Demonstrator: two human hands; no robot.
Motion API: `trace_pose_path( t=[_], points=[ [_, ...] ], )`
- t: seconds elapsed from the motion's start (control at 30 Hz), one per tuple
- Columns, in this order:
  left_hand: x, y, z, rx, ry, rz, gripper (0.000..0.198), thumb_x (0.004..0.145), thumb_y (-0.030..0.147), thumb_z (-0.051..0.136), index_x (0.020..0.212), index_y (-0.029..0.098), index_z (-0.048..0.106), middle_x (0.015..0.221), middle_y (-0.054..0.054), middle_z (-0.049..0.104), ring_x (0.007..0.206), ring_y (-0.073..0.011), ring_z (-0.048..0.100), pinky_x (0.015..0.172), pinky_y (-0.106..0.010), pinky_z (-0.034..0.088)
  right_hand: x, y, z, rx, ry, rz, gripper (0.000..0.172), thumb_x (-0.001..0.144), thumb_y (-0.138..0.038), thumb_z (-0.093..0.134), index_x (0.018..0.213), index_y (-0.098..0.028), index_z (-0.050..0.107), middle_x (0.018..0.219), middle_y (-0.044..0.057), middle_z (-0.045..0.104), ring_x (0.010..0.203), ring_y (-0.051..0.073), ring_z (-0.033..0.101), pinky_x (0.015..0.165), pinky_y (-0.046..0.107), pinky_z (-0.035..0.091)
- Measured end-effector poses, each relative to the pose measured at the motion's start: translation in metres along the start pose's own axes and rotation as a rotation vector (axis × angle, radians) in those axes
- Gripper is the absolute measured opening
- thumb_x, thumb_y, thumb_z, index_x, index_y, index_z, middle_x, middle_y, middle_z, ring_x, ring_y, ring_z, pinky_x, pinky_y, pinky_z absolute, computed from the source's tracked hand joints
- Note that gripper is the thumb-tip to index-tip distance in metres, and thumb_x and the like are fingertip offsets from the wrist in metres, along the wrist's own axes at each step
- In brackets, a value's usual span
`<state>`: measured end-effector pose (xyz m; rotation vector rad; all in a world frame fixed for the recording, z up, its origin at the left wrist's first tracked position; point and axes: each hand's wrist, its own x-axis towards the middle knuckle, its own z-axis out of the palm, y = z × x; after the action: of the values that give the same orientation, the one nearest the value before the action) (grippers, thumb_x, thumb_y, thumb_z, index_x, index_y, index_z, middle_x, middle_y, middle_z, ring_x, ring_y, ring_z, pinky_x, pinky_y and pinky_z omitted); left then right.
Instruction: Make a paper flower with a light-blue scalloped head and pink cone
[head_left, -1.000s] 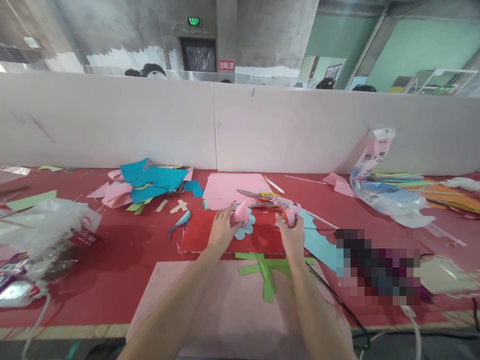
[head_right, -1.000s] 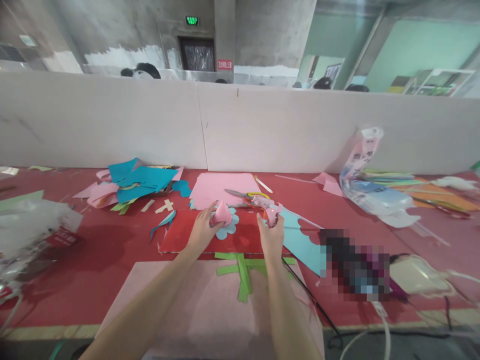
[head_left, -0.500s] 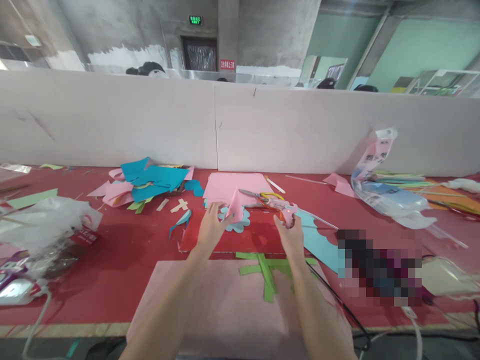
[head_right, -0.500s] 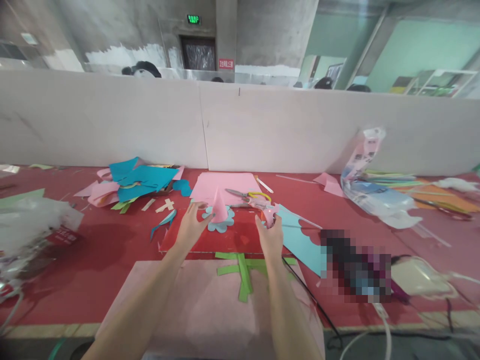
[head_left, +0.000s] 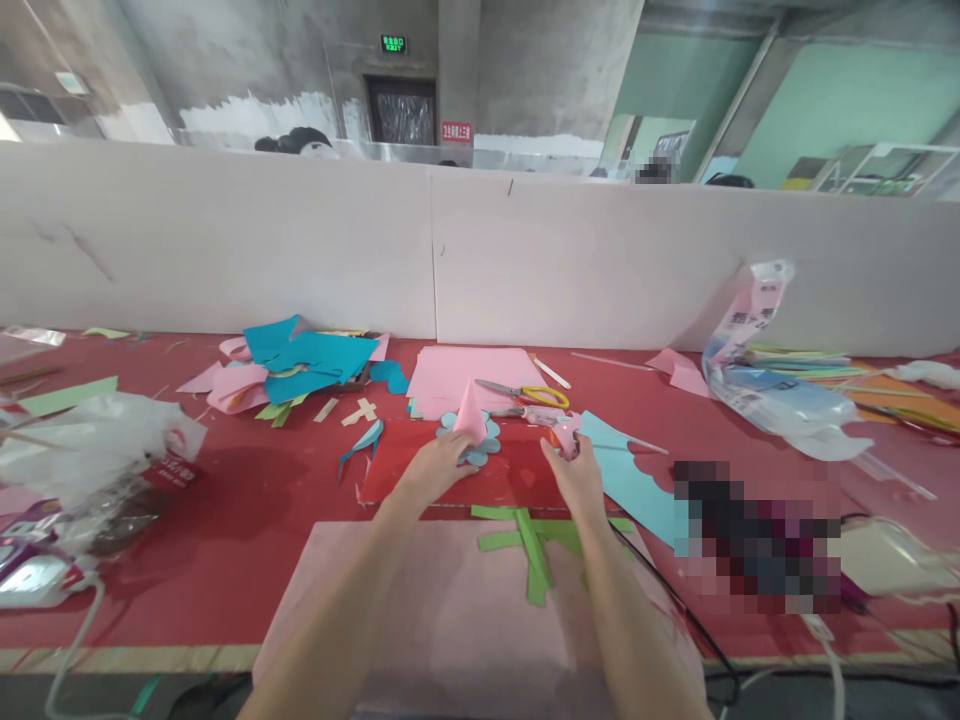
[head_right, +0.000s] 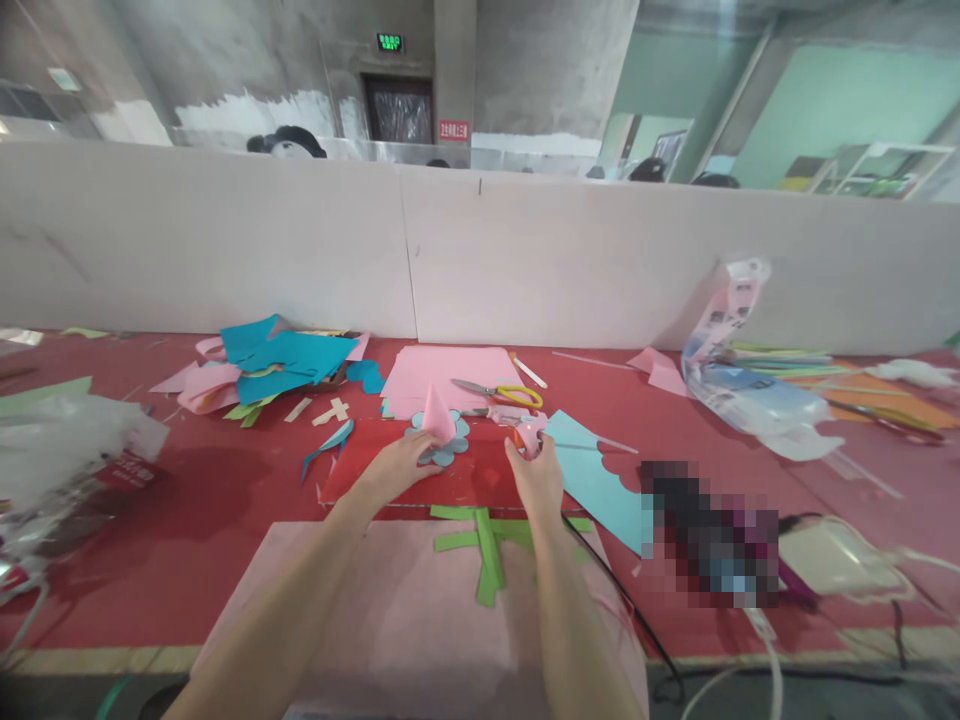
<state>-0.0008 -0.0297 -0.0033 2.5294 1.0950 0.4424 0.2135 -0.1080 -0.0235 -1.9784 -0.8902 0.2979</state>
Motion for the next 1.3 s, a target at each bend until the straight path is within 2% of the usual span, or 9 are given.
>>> trace_pose_path(
  t=[0.3, 0.6, 1.0, 1.3],
  points=[
    [0.002, 0.0, 0.001, 0.111, 0.015, 0.043, 0.024, 0.08, 0.038, 0.048, 0.097, 0.023, 0.056, 0.098, -0.003, 0.062, 0.089, -0.0175, 0.058, 0.07, -0.023, 0.042, -0.001, -0.002, -0.001, 0.022, 0.0, 0.004, 0.059, 0.063, -0.06, 0.052, 0.106, -0.021, 0.048, 0.078, 0.002, 0.057, 0.071, 0.02, 0.055, 0.064, 0.029, 0.039],
    [0.001, 0.003, 0.0, 0.125, 0.028, 0.046, 0.026, 0.083, 0.041, 0.043, 0.094, 0.024, 0.058, 0.097, -0.002, 0.063, 0.087, -0.0163, 0.059, 0.07, -0.022, 0.041, 0.001, 0.001, 0.001, 0.042, 0.015, -0.012, 0.057, 0.062, -0.059, 0.053, 0.104, -0.02, 0.05, 0.075, 0.001, 0.057, 0.068, 0.019, 0.054, 0.061, 0.028, 0.037],
    [-0.003, 0.008, -0.004, 0.154, 0.012, -0.026, 0.022, 0.083, 0.034, 0.041, 0.094, 0.026, 0.059, 0.096, -0.001, 0.065, 0.084, -0.0179, 0.06, 0.065, -0.023, 0.04, -0.002, -0.005, -0.003, 0.011, -0.01, 0.029, 0.06, 0.063, -0.06, 0.052, 0.107, -0.02, 0.049, 0.079, 0.003, 0.059, 0.071, 0.021, 0.055, 0.064, 0.029, 0.038],
    [-0.003, 0.005, -0.006, 0.008, 0.073, -0.118, 0.019, 0.079, 0.029, 0.047, 0.086, 0.023, 0.064, 0.092, -0.003, 0.066, 0.082, -0.0154, 0.059, 0.069, -0.021, 0.04, 0.001, -0.004, -0.006, -0.036, -0.04, 0.021, 0.054, 0.065, -0.055, 0.05, 0.105, -0.019, 0.049, 0.083, 0.003, 0.059, 0.073, 0.02, 0.055, 0.065, 0.028, 0.039]
  ],
)
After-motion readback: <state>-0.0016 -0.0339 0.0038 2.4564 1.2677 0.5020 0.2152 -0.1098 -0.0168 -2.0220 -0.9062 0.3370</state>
